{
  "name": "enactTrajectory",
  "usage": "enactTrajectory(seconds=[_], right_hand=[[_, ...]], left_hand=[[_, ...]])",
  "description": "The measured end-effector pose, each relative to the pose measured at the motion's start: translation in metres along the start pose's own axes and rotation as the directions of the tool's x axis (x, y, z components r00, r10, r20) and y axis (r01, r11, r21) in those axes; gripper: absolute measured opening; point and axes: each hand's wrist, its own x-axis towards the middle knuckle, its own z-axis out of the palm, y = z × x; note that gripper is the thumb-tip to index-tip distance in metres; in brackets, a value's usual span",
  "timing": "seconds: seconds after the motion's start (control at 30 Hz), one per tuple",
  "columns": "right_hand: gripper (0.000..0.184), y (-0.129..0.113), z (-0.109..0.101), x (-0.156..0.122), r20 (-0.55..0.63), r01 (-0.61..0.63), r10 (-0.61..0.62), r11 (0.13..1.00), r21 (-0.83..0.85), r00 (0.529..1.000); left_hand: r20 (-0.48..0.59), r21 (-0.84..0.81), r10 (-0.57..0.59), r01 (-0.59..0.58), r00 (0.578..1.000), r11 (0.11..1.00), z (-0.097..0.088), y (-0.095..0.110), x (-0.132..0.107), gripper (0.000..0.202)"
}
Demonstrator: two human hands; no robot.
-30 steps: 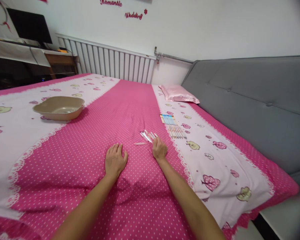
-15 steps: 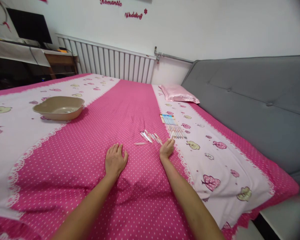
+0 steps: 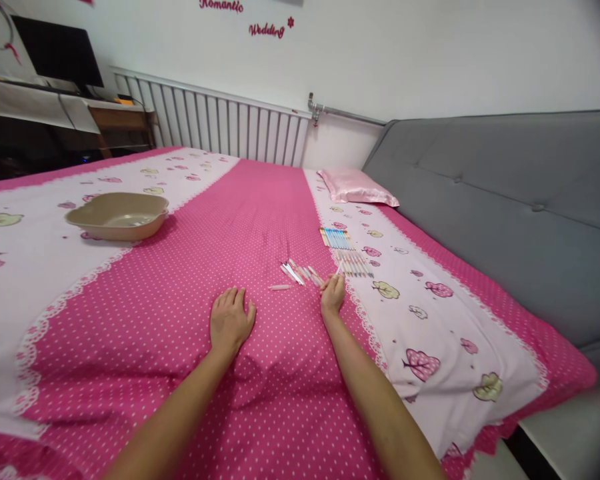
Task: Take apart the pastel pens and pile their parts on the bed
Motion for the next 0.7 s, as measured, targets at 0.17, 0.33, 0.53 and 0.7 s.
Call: enactTrajectory(seconds=[0.17, 0.33, 0.53, 0.7], right_hand=[[0.036, -0.0048, -0.0059, -0.0040, -0.149, -0.123, 0.115, 0.991, -0.048, 0.982], [0.028, -0.0079, -0.0072, -0.0068, -0.186, -0.171, 0.155, 0.983, -0.071, 0.970], [0.023, -0.0078, -0.0068, -0.0061, -0.191, -0.150, 0.138, 0.988, -0.046, 0.972], [0.020, -0.0065, -0.0054, -0.0052, -0.209, -0.151, 0.143, 0.988, -0.022, 0.967]], left_hand=[[-0.016, 0.000, 0.000, 0.000, 1.000, 1.000, -0.0005, 0.0003, 0.0002, 0.051], [-0.029, -0.002, 0.005, -0.005, 1.000, 1.000, 0.0010, 0.0002, 0.0003, 0.051], [-0.028, -0.006, 0.002, -0.002, 1.000, 1.000, 0.0018, -0.0002, 0.0003, 0.051], [-0.026, 0.002, 0.001, -0.001, 1.000, 1.000, 0.0011, -0.0002, 0.0001, 0.051]])
